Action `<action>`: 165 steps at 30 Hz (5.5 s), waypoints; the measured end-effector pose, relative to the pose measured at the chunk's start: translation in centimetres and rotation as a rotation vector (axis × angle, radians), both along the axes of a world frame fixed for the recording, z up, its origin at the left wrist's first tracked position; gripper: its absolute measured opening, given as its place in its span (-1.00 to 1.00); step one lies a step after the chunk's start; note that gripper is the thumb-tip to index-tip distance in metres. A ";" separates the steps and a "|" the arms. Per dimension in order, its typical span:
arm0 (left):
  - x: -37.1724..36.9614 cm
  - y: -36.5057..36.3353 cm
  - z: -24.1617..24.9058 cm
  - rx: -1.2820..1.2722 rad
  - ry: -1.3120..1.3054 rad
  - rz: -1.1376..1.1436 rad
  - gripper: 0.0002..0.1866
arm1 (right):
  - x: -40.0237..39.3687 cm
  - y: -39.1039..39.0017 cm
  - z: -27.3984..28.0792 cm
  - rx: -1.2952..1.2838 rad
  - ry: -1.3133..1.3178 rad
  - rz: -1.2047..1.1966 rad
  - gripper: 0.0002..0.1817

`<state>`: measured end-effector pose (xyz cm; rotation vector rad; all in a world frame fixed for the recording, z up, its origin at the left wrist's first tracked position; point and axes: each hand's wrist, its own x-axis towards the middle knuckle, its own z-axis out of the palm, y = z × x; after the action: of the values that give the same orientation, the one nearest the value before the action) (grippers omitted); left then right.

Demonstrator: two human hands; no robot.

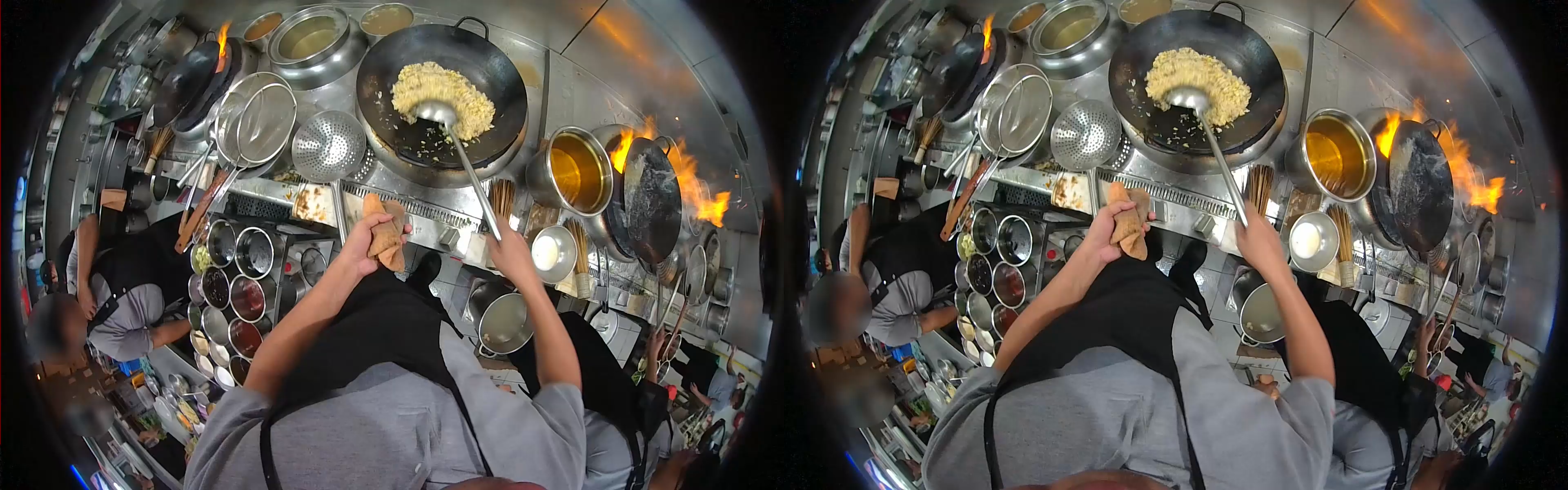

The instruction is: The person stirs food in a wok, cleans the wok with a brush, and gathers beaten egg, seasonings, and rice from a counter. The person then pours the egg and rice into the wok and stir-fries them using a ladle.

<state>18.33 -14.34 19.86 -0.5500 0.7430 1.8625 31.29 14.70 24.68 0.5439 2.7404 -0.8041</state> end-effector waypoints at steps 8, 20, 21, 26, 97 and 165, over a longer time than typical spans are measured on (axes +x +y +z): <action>-1.2 -0.8 -2.0 -0.104 0.057 -0.030 -0.64 | 0.2 -2.9 9.1 -0.596 -0.141 -0.214 -0.61; -13.3 11.4 -7.1 -0.210 -0.009 -0.008 -0.70 | 0.1 1.1 16.1 -0.017 -0.252 -0.075 -0.44; -13.8 12.4 -7.7 -0.227 -0.044 0.026 -0.75 | -0.3 1.2 15.6 0.072 -0.215 -0.033 -0.43; -11.0 12.2 -8.4 -0.172 -0.116 0.024 -0.89 | -2.3 -0.3 6.3 0.134 -0.101 -0.001 -0.38; 27.3 28.8 48.9 -0.277 -0.278 1.886 -0.73 | -21.1 6.3 49.6 -1.162 -1.867 0.481 -0.69; 6.2 51.1 51.1 0.091 -0.215 2.607 -0.87 | -35.3 -0.1 59.2 -0.590 -2.055 0.669 -0.70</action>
<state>24.48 36.76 70.92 -2.1479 -1.1059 3.6512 -4.04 14.60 83.86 0.0583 0.6037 -0.3193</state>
